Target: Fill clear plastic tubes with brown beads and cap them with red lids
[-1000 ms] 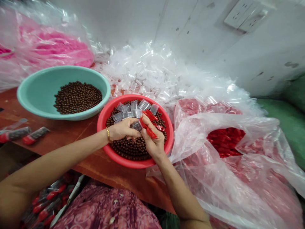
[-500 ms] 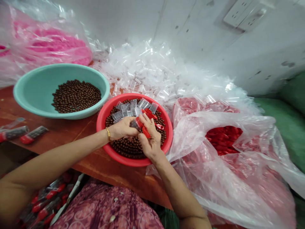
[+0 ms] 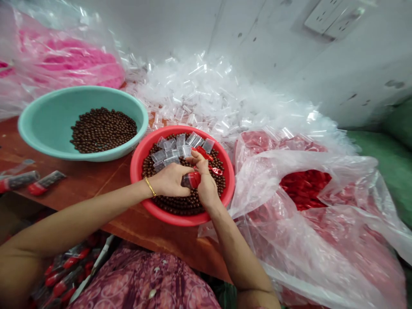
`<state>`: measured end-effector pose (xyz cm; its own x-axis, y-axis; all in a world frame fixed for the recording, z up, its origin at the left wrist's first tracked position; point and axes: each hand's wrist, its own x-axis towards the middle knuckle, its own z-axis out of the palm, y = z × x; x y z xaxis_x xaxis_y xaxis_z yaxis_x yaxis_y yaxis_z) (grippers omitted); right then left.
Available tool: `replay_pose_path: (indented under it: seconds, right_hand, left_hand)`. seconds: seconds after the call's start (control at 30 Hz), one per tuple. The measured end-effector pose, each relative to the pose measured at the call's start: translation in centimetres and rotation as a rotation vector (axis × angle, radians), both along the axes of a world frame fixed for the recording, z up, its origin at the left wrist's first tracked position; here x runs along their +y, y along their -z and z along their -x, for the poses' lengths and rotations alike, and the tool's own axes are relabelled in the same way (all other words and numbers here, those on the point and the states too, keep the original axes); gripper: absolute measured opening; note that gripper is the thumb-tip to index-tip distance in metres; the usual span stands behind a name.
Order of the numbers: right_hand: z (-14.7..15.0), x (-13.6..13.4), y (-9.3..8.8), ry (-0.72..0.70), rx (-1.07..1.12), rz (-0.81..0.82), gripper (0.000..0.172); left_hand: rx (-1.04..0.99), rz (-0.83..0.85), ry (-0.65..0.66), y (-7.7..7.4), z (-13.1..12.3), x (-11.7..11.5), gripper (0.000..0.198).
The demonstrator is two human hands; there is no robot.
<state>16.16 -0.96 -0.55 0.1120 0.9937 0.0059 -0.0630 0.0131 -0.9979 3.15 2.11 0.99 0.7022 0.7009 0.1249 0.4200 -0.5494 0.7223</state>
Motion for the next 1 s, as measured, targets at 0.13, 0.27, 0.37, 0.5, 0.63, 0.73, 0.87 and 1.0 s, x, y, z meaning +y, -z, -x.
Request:
replay_pose_path:
  seconds: [0.13, 0.27, 0.37, 0.5, 0.63, 0.73, 0.87, 1.0]
  right_hand:
    - [-0.6, 0.1, 0.9, -0.168, -0.108, 0.07, 0.059]
    - [-1.1, 0.1, 1.7, -0.22, -0.315, -0.046, 0.059]
    - [-1.1, 0.4, 1.9, -0.248, -0.377, -0.087, 0.063]
    - [-0.6, 0.7, 1.3, -0.254, -0.266, -0.046, 0.076]
    - [-0.8, 0.7, 0.4, -0.087, -0.107, -0.093, 0.086]
    - [-2.6, 1.2, 0.2, 0.017, -0.295, -0.141, 0.076]
    - [-6.2, 2.0, 0.3, 0.02, -1.136, -0.196, 0.041]
    - [-7.7, 2.1, 0.7, -0.07, -1.668, -0.203, 0.027]
  left_hand:
    - [0.169, -0.111, -0.002, 0.1, 0.0, -0.4, 0.024]
    - [0.303, -0.129, 0.021, 0.2, -0.3, -0.8, 0.028]
    - [0.354, -0.143, -0.005, 0.2, -0.3, -0.8, 0.029]
    - [0.285, -0.16, -0.032, 0.2, -0.2, -0.7, 0.03]
    - [0.106, -0.104, -0.075, -0.4, -0.1, -0.8, 0.022]
    - [0.011, -0.061, -0.128, -1.5, 0.9, -1.5, 0.017]
    - [-0.013, -0.01, -0.269, -2.2, 5.5, -3.6, 0.021]
    - [0.076, 0.065, -0.64, 0.1, 13.5, -8.1, 0.024]
